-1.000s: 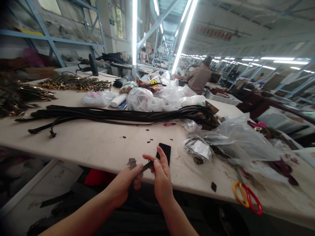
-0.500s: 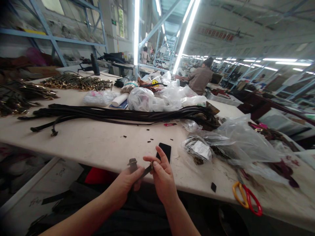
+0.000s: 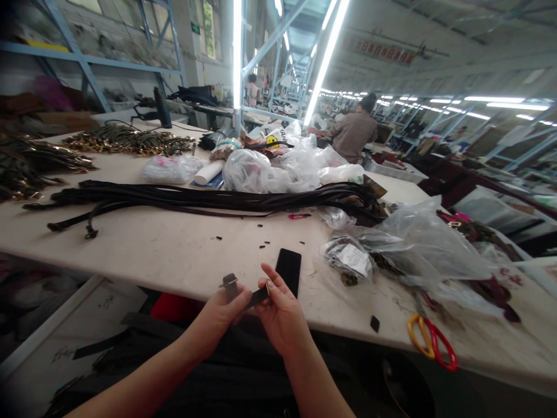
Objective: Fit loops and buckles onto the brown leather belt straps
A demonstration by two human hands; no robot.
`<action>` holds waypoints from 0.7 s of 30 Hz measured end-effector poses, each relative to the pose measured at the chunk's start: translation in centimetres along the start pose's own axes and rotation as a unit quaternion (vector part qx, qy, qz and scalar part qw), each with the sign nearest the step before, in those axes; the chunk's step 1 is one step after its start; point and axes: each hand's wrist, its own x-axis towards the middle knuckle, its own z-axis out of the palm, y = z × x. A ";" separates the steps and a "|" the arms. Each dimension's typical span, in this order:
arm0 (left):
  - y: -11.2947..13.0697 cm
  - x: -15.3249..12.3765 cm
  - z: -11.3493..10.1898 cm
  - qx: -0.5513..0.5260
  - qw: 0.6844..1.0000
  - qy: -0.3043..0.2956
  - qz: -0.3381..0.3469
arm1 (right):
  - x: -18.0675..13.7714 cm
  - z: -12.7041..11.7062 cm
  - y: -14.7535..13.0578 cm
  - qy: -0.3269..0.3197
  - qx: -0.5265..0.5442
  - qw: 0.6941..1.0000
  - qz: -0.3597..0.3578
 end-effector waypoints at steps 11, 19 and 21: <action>-0.1 -0.6 0.6 -0.002 1.000 -0.002 0.012 | -1.1 -1.4 0.7 -0.023 -0.459 0.859 -0.225; 1.3 -1.4 1.0 0.055 0.994 -0.066 0.067 | -3.3 -0.2 -0.8 -0.082 -0.319 0.921 -0.207; 1.4 -1.6 0.6 0.126 0.985 -0.056 0.102 | -4.5 0.7 -2.6 -0.096 -0.257 0.933 -0.235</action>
